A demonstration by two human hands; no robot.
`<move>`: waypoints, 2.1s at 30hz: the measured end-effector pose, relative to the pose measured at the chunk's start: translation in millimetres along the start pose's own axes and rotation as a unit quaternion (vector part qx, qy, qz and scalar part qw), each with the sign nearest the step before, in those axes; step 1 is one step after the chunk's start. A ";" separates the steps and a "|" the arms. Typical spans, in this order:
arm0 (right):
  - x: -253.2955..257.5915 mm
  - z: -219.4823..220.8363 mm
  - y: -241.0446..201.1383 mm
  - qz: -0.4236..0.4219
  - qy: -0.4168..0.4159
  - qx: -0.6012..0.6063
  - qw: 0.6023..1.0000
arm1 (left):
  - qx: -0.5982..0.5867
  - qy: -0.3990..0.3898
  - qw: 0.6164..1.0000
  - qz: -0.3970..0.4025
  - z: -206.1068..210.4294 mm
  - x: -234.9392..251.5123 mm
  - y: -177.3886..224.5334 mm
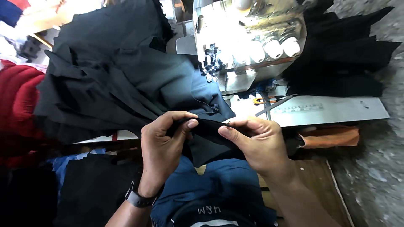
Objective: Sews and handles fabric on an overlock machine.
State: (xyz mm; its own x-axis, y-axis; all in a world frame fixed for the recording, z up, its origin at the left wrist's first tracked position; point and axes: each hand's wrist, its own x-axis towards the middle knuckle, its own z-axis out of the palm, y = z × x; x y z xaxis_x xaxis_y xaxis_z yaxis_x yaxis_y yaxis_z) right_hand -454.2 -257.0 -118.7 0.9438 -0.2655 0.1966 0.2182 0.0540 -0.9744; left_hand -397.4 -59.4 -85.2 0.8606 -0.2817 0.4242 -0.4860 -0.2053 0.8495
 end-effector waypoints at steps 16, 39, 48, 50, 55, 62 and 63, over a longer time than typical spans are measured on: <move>0.1 -26.7 -9.7 0.107 -0.101 -0.093 0.985 | 0.065 -0.017 0.997 -0.024 -8.0 23.7 -6.1; 88.7 -36.2 67.6 0.225 -0.084 -0.009 0.971 | 0.200 -0.006 0.974 0.107 41.3 121.6 -97.0; 75.3 -31.6 69.7 0.137 -0.037 -0.083 0.986 | 0.216 -0.025 0.969 0.118 39.1 121.0 -103.8; 75.1 -30.4 75.3 0.095 -0.023 -0.123 0.988 | 0.215 -0.027 0.969 0.121 38.4 121.5 -103.8; 81.1 -29.7 73.5 0.114 -0.080 -0.048 0.989 | 0.227 -0.030 0.965 0.127 38.1 122.3 -103.2; 59.4 -16.2 62.3 0.088 -0.072 -0.095 0.989 | 0.316 -0.130 0.938 0.053 25.0 126.5 -72.4; 59.4 -15.7 61.6 0.073 -0.082 -0.096 0.989 | 0.319 -0.148 0.935 0.038 24.3 130.1 -68.3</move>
State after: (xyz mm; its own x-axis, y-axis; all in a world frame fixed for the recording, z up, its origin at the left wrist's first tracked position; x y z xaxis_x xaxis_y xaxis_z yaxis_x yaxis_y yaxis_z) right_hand -388.6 -284.6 -168.8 0.9929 -0.1078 0.0512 0.0394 -0.1082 -0.9933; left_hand -255.9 -104.8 -95.6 0.7852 -0.5467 0.2907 -0.6181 -0.6640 0.4208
